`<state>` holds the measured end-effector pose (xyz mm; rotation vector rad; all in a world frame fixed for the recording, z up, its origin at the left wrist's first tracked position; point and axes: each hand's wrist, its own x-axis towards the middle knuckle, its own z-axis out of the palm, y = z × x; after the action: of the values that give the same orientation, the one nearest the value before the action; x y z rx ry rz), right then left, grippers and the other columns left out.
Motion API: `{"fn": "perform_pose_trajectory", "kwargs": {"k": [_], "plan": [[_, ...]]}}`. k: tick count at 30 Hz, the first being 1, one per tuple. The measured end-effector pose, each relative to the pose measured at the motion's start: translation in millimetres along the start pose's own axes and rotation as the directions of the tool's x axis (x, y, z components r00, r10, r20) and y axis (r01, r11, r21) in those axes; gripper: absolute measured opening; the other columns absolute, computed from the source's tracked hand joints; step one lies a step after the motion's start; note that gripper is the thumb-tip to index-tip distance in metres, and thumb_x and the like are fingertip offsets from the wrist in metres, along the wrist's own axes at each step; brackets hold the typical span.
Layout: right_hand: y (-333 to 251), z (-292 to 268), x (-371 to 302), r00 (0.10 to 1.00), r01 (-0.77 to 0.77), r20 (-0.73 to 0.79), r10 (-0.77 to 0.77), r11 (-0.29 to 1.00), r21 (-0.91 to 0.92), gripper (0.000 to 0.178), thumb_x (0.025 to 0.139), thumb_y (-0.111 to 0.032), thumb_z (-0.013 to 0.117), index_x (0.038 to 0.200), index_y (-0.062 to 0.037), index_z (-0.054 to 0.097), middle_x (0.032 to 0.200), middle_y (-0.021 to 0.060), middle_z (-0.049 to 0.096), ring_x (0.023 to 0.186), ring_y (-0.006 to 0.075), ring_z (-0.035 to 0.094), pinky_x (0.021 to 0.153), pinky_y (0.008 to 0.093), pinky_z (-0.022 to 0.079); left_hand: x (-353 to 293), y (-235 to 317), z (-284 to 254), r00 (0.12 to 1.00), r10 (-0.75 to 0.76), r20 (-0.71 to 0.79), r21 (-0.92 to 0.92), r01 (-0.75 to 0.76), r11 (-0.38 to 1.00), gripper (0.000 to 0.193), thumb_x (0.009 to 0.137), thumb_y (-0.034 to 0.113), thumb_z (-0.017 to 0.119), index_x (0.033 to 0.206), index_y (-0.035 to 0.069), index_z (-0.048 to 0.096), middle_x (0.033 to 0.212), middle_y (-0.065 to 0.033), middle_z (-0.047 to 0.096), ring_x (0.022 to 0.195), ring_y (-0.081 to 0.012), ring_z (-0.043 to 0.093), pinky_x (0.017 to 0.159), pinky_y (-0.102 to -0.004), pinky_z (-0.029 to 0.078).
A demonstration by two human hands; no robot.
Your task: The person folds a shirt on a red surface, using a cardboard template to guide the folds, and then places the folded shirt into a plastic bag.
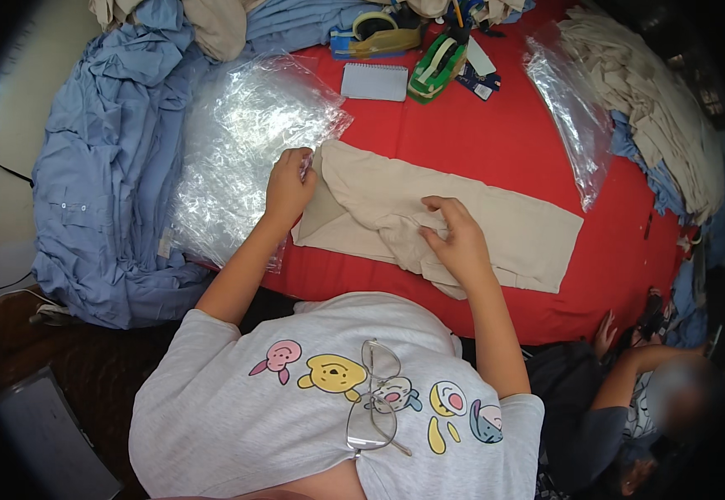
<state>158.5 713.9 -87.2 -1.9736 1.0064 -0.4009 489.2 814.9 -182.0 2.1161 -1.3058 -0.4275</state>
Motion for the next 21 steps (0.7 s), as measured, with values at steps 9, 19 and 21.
{"fn": "perform_pose_trajectory", "kwargs": {"k": [9,19,21], "plan": [[89,5,-22,0.964,-0.140,-0.215,0.155,0.987,0.083,0.037,0.088,0.008,0.072,0.124,-0.0008,0.070,0.125,0.0147,0.070,0.115,0.0291,0.067,0.103,0.0355,0.052,-40,2,46,0.984,-0.153,-0.094,-0.179,0.135,0.975,0.058,0.087,0.016,0.081,0.140,-0.001,0.067,0.131,-0.0194,0.059,0.119,-0.0369,0.060,0.102,-0.0458,0.049],[91,-2,-32,0.975,-0.171,-0.142,0.170,0.985,0.005,0.026,0.086,0.002,0.079,0.110,0.0010,0.070,0.119,0.0103,0.071,0.110,0.0199,0.066,0.096,0.0300,0.051,-25,24,36,0.969,0.197,-0.151,0.086,-0.185,0.979,0.056,0.091,0.003,0.069,0.146,0.010,0.063,0.144,-0.0163,0.055,0.132,-0.0381,0.054,0.114,-0.0489,0.042],[77,-4,-39,0.976,-0.182,-0.063,0.211,0.935,0.304,0.022,0.086,0.004,0.077,0.107,0.0003,0.070,0.114,0.0078,0.073,0.104,0.0157,0.066,0.091,0.0283,0.051,-3,24,30,0.898,0.432,-0.084,0.170,-0.414,0.894,0.057,0.090,-0.003,0.064,0.146,0.011,0.064,0.146,-0.0150,0.055,0.134,-0.0375,0.054,0.114,-0.0485,0.043]]}}
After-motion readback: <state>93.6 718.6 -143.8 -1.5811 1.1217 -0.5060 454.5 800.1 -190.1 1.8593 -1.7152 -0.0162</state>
